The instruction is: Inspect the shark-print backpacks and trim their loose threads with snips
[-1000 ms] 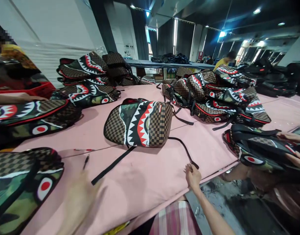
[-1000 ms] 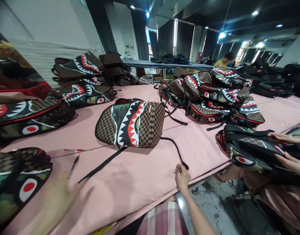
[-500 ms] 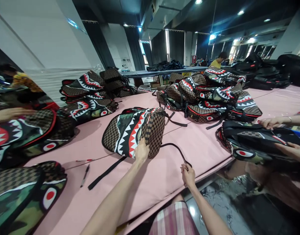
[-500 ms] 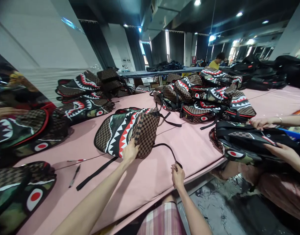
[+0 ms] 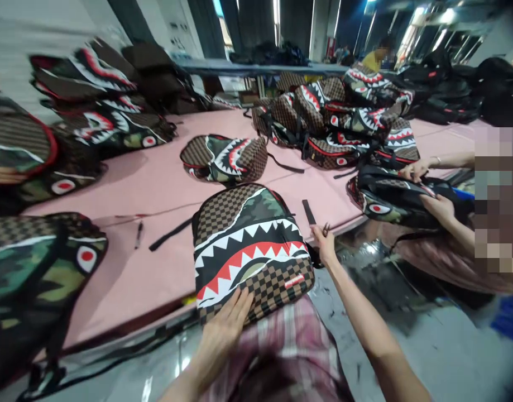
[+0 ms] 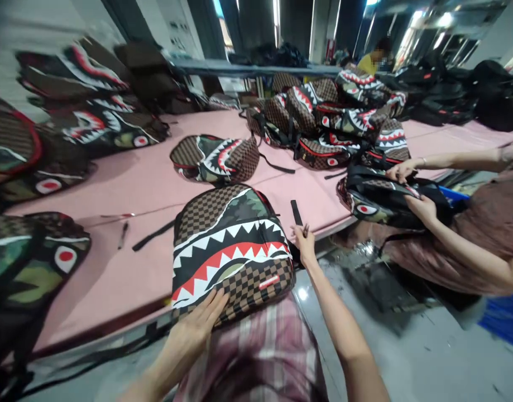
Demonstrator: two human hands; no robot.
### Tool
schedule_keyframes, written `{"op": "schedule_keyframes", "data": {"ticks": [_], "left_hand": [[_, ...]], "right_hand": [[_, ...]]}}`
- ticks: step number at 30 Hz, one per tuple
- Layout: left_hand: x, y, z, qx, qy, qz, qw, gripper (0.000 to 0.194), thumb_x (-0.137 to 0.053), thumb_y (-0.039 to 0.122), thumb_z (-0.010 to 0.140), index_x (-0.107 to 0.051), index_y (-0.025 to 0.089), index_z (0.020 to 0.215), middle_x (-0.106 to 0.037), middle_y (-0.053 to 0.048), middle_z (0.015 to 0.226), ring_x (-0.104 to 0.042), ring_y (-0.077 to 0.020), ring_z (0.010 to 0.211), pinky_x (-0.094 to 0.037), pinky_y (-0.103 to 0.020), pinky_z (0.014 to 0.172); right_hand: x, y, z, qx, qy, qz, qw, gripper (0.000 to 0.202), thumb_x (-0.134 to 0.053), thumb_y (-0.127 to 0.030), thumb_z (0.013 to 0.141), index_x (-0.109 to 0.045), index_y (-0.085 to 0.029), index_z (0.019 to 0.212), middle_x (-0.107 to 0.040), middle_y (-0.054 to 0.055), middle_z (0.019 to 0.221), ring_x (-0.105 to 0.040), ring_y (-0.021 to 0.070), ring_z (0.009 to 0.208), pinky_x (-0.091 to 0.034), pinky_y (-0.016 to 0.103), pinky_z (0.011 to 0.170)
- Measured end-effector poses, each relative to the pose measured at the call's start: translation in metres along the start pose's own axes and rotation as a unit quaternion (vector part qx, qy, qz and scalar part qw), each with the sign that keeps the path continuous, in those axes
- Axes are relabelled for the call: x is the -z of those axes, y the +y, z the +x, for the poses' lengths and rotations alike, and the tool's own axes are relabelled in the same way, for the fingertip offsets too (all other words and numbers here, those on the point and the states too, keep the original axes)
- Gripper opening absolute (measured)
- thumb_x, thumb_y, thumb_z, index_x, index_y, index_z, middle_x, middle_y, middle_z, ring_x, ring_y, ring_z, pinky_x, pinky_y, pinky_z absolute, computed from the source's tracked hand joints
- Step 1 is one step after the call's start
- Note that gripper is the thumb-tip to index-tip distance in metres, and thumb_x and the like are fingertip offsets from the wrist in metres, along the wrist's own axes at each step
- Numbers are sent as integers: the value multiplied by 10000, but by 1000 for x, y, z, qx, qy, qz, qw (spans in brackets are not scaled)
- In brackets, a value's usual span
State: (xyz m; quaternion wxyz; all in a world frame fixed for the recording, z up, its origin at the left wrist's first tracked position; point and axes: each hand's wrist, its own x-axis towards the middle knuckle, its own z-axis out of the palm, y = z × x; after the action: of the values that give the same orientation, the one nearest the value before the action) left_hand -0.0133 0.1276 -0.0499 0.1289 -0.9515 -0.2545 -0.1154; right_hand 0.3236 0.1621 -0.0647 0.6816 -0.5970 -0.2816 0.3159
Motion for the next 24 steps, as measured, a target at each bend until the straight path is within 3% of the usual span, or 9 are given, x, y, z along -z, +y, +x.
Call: {"op": "schedule_keyframes", "data": {"ticks": [3, 7, 13, 20, 22, 24], "left_hand": [[1, 34, -24, -32, 6, -23, 999, 689, -293, -2, 800, -89, 142, 1442, -517, -79, 1313, -458, -196, 1219, -397, -292, 972], [-3, 60, -44, -19, 16, -76, 997, 624, -274, 67, 853, -87, 144, 1444, -543, -79, 1284, -453, -221, 1217, -303, -343, 1033], [-5, 60, -51, -47, 18, -83, 995, 620, -289, 63, 851, -118, 148, 1442, -534, -91, 1292, -438, -226, 1231, -289, -338, 1038], [-6, 64, -68, -23, 29, -53, 998, 653, -273, 29, 819, -135, 177, 1440, -551, -38, 1281, -481, -189, 1195, -348, -291, 1008], [-4, 68, -76, -16, 7, -49, 999, 671, -292, 30, 812, -123, 195, 1440, -539, -26, 1294, -486, -173, 1191, -401, -256, 966], [0, 72, -83, 4, -34, -49, 998, 715, -317, 14, 799, -75, 225, 1438, -519, -10, 1313, -484, -159, 1193, -442, -236, 924]], "right_hand": [[5, -10, -25, -27, -75, -38, 996, 317, -706, -417, 632, -692, -134, 776, -609, 10, 635, -503, 100, 538, -362, 204, 485], [21, -8, -51, -53, -89, -60, 993, 275, -675, -398, 663, -695, -147, 771, -606, 6, 634, -525, 118, 602, -372, 205, 516], [39, -2, -72, -60, -78, -76, 992, 309, -637, -424, 687, -680, -144, 811, -590, 0, 663, -490, 105, 587, -351, 198, 500], [36, -12, -82, -57, -129, -118, 983, 348, -584, -448, 751, -688, -150, 899, -602, 9, 690, -500, 115, 588, -343, 199, 496], [28, -21, -86, -15, -176, -198, 964, 353, -623, -437, 742, -679, -193, 991, -613, 7, 762, -537, 132, 669, -381, 213, 573], [17, -32, -90, 55, -223, -349, 909, 387, -676, -427, 718, -657, -245, 1059, -609, 9, 838, -561, 145, 723, -388, 223, 625]]}}
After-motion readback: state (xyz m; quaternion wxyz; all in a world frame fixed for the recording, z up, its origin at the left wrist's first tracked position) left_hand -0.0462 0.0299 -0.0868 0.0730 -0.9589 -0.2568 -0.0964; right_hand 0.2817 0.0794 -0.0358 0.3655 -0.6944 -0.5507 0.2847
